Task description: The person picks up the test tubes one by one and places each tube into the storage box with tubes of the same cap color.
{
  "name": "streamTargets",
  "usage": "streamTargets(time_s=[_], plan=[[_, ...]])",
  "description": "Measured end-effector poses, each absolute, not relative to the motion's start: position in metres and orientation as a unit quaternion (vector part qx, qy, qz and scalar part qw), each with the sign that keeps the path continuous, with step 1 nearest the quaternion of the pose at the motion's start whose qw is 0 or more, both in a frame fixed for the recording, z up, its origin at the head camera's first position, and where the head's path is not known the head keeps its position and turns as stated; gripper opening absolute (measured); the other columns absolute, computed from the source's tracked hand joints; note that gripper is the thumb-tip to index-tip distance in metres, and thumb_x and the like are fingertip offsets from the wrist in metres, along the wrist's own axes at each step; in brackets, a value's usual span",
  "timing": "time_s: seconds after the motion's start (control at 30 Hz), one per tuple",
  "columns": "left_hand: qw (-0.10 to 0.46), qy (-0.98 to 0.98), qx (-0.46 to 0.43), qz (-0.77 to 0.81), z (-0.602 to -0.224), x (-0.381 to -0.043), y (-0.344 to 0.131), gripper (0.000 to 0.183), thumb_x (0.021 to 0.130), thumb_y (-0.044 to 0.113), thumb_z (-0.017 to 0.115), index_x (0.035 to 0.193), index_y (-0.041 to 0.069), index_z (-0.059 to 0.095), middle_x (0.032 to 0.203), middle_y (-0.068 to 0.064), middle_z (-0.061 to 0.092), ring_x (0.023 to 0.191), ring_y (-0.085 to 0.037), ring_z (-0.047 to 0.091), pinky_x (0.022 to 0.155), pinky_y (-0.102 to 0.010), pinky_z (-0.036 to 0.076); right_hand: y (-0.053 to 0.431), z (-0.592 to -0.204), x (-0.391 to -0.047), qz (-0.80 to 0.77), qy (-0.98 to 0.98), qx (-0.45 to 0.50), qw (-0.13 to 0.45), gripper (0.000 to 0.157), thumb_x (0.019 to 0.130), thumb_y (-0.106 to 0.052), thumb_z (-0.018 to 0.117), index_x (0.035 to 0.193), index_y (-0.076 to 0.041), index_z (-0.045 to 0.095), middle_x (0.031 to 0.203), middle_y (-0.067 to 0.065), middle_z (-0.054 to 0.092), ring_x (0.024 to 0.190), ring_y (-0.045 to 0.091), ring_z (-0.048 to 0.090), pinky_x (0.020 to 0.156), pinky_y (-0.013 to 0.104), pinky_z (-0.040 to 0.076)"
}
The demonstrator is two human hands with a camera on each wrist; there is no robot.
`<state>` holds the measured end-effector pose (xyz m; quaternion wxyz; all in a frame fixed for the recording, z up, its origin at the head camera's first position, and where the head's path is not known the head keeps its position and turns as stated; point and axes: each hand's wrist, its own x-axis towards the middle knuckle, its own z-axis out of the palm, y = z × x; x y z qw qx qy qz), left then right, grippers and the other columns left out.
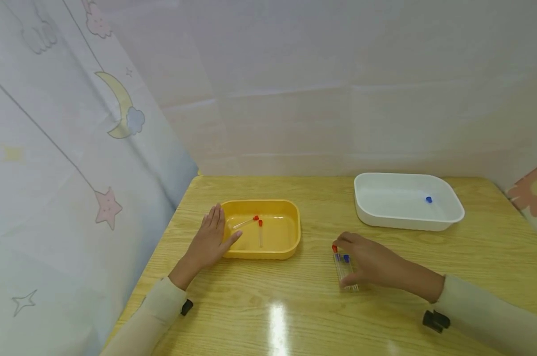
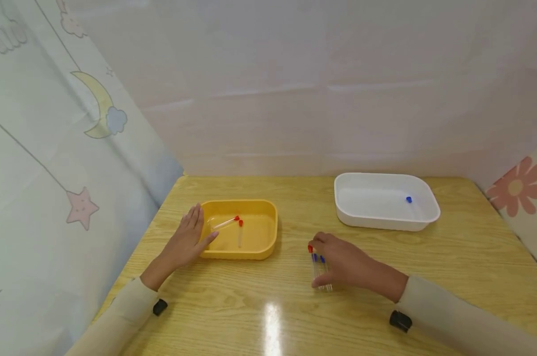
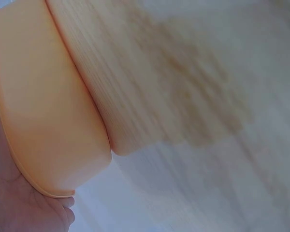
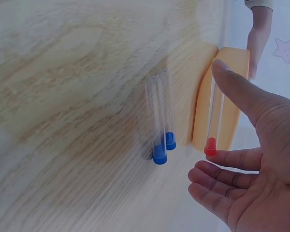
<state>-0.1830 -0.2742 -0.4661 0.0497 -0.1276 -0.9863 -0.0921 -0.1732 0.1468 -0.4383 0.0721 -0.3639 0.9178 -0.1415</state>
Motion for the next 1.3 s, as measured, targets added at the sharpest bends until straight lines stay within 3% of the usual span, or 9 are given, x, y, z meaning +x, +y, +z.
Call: streamTargets(time_s=[0.37, 0.73, 1.03, 1.3], plan=[[0.051, -0.986, -0.13, -0.091, -0.467, -0.183, -0.275, 0.093, 0.094, 0.065, 0.028, 0.148, -0.007, 0.006, 0.155, -0.017, -0.008, 0.143, -0.033, -0.001, 0.113, -0.049, 0.007, 0.137, -0.431, -0.171, -0.134, 0.914, -0.378, 0.064, 0.09, 0.065, -0.058, 0.077, 0.131, -0.003, 0.052, 0.132, 0.017, 0.046, 0.114, 0.032, 0.052, 0.084, 0.043, 0.05], [0.051, -0.987, -0.126, -0.09, -0.466, -0.183, -0.274, 0.093, 0.094, 0.066, 0.026, 0.148, -0.007, 0.006, 0.155, -0.017, -0.008, 0.143, -0.033, -0.001, 0.114, -0.048, 0.007, 0.125, -0.42, -0.179, -0.122, 0.903, -0.411, 0.035, 0.092, 0.065, -0.063, 0.074, 0.13, -0.002, 0.051, 0.13, 0.013, 0.048, 0.11, 0.026, 0.054, 0.082, 0.037, 0.051], [0.043, -0.988, -0.125, -0.084, -0.47, -0.185, -0.275, 0.094, 0.092, 0.068, 0.022, 0.148, -0.005, 0.003, 0.155, -0.015, -0.011, 0.143, -0.031, -0.004, 0.114, -0.047, 0.005, 0.113, -0.408, -0.184, -0.128, 0.891, -0.434, 0.031, 0.098, 0.067, -0.077, 0.057, 0.132, -0.003, 0.05, 0.131, 0.01, 0.047, 0.113, 0.025, 0.053, 0.088, 0.037, 0.049], [0.05, -0.987, -0.127, -0.083, -0.471, -0.186, -0.276, 0.094, 0.093, 0.067, 0.023, 0.148, -0.006, 0.005, 0.155, -0.019, -0.006, 0.143, -0.032, -0.002, 0.114, -0.047, 0.006, 0.096, -0.403, -0.191, -0.134, 0.886, -0.444, 0.011, 0.098, 0.066, -0.076, 0.06, 0.131, -0.003, 0.051, 0.128, 0.009, 0.05, 0.111, 0.022, 0.054, 0.088, 0.035, 0.049]])
